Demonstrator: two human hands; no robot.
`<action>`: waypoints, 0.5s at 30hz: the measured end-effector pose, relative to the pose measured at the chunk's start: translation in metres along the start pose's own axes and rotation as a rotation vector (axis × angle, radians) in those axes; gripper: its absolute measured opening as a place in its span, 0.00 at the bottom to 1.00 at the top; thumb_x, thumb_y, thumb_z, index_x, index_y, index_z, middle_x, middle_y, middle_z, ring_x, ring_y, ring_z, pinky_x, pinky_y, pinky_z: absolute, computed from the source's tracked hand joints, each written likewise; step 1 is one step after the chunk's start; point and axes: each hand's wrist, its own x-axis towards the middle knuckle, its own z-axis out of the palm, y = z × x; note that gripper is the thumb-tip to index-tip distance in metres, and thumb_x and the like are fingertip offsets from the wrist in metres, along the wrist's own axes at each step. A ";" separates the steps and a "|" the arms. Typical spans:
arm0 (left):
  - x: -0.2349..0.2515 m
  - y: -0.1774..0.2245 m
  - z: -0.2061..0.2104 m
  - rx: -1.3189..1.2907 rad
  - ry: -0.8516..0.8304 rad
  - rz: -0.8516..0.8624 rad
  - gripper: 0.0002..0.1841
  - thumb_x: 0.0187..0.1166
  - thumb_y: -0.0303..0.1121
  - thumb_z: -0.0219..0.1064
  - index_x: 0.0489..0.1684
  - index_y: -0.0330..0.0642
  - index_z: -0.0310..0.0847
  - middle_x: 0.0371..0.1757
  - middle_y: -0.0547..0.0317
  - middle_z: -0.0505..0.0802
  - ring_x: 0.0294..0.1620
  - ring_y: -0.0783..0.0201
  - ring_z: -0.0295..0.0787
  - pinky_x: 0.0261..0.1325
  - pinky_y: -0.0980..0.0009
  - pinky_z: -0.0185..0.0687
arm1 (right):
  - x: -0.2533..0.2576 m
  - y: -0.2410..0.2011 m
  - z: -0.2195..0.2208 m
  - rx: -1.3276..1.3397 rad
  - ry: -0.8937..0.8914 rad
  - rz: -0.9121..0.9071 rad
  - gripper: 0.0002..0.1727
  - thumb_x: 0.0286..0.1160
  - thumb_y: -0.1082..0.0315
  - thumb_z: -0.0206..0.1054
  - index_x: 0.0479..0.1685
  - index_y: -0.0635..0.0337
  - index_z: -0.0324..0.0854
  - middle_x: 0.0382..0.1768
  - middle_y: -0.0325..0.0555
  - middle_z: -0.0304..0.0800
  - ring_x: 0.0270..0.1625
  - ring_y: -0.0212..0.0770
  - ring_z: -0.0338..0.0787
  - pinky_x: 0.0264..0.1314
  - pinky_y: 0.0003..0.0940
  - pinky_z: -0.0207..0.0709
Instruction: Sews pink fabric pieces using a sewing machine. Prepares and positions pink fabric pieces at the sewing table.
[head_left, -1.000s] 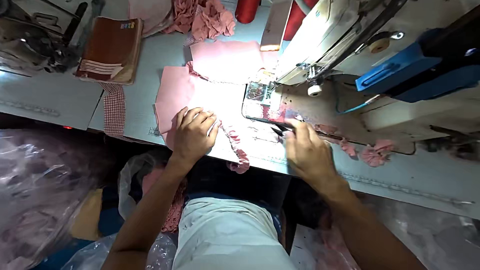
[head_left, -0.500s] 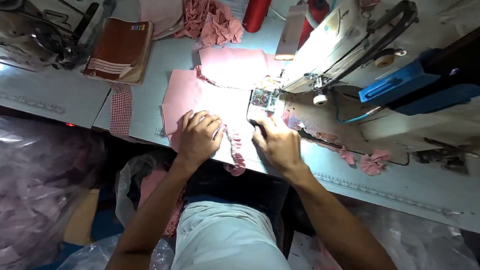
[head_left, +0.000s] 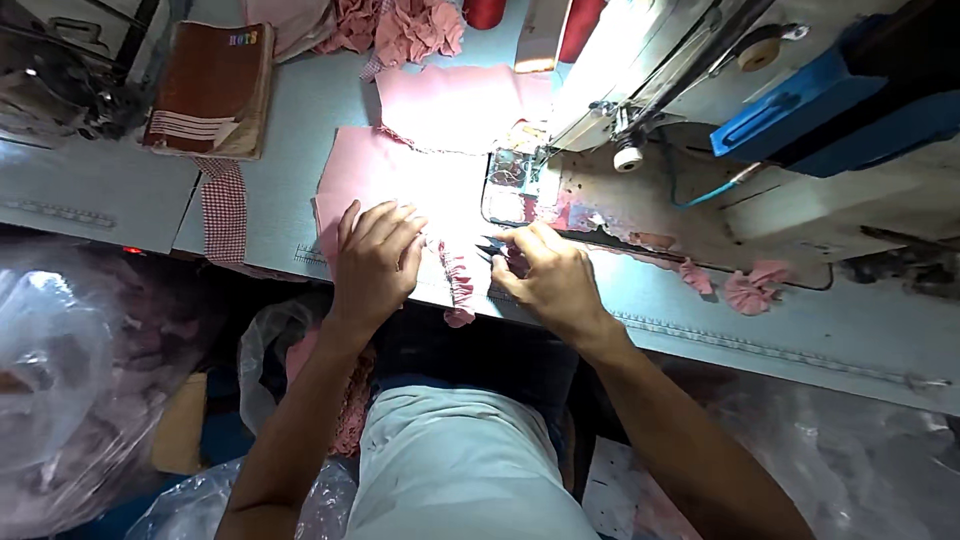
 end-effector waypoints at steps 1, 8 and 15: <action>0.000 0.002 -0.002 0.004 0.047 -0.018 0.15 0.86 0.37 0.61 0.61 0.49 0.91 0.70 0.59 0.91 0.78 0.56 0.80 0.87 0.45 0.60 | 0.002 0.000 0.002 0.010 -0.006 -0.013 0.16 0.74 0.61 0.69 0.56 0.58 0.90 0.42 0.50 0.87 0.35 0.49 0.89 0.31 0.48 0.81; 0.010 0.001 0.019 0.081 -0.131 -0.128 0.25 0.82 0.58 0.61 0.72 0.59 0.86 0.77 0.65 0.86 0.84 0.53 0.73 0.88 0.39 0.52 | 0.031 0.017 0.007 0.011 -0.080 -0.177 0.16 0.77 0.57 0.69 0.56 0.54 0.90 0.45 0.51 0.89 0.33 0.51 0.90 0.27 0.51 0.79; 0.004 -0.014 0.011 0.039 -0.190 -0.029 0.27 0.75 0.64 0.64 0.68 0.65 0.88 0.76 0.70 0.87 0.85 0.55 0.73 0.89 0.38 0.47 | 0.078 0.035 0.015 0.084 -0.186 -0.563 0.15 0.75 0.54 0.69 0.53 0.49 0.90 0.43 0.49 0.90 0.43 0.50 0.90 0.40 0.50 0.81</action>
